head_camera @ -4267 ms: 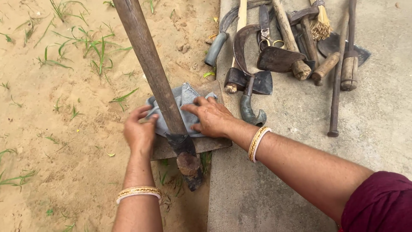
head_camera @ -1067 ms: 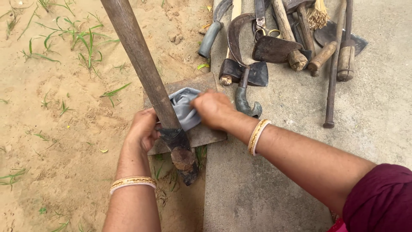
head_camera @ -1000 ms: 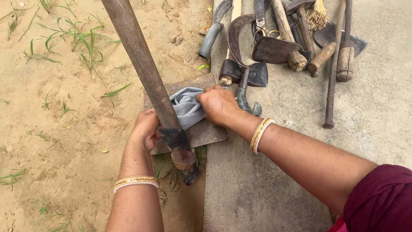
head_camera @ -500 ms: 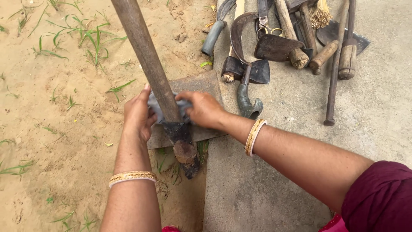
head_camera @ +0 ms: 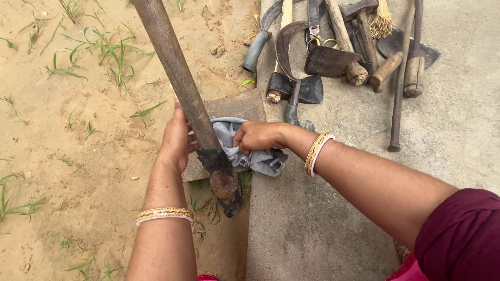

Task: The recorder uses a cloth to wipe down and clean a variety of agricultural and hand tools including a shovel, sickle, and hoe.

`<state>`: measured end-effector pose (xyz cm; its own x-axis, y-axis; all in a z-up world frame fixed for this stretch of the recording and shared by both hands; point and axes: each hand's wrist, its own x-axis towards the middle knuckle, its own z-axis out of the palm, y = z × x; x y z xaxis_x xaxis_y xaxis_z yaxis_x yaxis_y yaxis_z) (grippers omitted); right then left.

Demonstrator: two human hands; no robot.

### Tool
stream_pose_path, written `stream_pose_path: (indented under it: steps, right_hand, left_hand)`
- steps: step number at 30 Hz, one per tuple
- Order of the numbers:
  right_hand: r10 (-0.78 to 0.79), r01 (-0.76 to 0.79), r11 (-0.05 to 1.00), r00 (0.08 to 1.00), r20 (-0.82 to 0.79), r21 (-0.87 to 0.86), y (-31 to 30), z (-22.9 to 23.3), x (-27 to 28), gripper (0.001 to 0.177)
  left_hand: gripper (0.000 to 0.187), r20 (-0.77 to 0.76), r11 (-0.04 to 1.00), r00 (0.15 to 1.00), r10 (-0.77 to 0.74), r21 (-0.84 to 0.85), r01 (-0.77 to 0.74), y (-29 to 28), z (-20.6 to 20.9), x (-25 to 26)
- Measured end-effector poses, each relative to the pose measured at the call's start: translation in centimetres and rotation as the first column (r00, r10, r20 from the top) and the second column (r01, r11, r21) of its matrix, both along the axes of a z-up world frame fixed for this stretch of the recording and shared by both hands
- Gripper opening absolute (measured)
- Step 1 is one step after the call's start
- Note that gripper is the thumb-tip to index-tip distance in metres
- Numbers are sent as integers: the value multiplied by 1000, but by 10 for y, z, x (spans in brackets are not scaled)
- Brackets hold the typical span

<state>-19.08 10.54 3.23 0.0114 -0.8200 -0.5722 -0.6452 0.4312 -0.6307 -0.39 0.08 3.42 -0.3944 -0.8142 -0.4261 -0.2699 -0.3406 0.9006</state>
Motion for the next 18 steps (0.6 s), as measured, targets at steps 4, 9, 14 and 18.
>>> stream_pose_path:
  steps: [4,9,14,18]
  right_hand:
    - [-16,17,1000,997,81,-9,0,-12,-5,34]
    - [-192,227,974,870,453,-23,-2,-23,-6,32]
    - [-272,377,924,765,585,-64,-3,9,-13,29]
    - [-342,523,851,474,811,53,-7,20,-32,30]
  left_hand:
    - [105,-116,954,961,253,-135,-267,2,5,-11]
    - [106,-358,945,919,163,-210,-249,11,6,-25]
    - [102,-360,944,920,154,-221,-244,18,11,-26]
    - [103,-423,979,894,147,-64,-191,13,15,-23]
